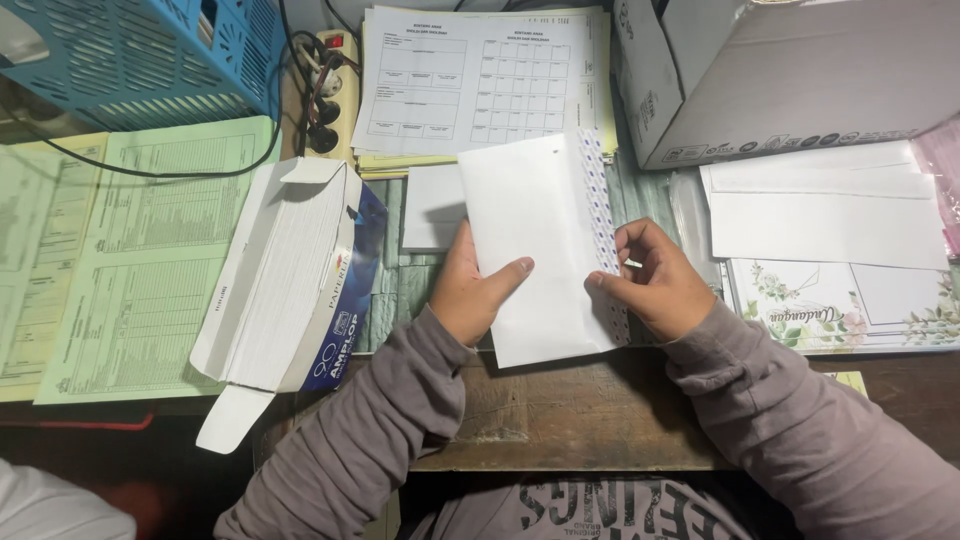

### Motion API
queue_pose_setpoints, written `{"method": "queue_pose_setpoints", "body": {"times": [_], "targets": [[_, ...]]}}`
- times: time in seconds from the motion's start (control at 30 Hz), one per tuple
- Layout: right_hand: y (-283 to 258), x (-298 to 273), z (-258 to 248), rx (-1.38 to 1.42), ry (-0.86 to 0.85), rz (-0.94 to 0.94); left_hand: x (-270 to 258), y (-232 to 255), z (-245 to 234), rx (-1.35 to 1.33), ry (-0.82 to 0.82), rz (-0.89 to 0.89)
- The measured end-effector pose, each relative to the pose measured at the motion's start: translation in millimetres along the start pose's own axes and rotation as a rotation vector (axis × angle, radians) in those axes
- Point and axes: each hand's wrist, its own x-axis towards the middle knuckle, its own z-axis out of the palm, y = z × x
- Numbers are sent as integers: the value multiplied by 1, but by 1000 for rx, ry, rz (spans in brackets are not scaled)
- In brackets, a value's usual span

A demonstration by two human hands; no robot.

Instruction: Folding printed documents and inserting them into envelopes at a desk.

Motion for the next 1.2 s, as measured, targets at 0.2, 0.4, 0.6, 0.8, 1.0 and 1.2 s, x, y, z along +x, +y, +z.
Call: {"method": "queue_pose_setpoints", "body": {"times": [0.2,0.4,0.6,0.8,1.0,1.2], "targets": [[1,1,2,-20,-67,-39,2,1,-3,6,63,18],[-28,-9,15,12,-166,-94,-1,-7,-1,-159,-101,58],[-58,-17,29,17,-191,-63,-9,13,-2,244,-136,193],[-38,-12,23,196,-227,23,-10,16,-9,802,185,498],[-25,-2,30,166,-353,-73,-7,18,-15,735,286,602],[-6,2,43,120,-547,-4,6,-9,-24,1179,140,504]]}}
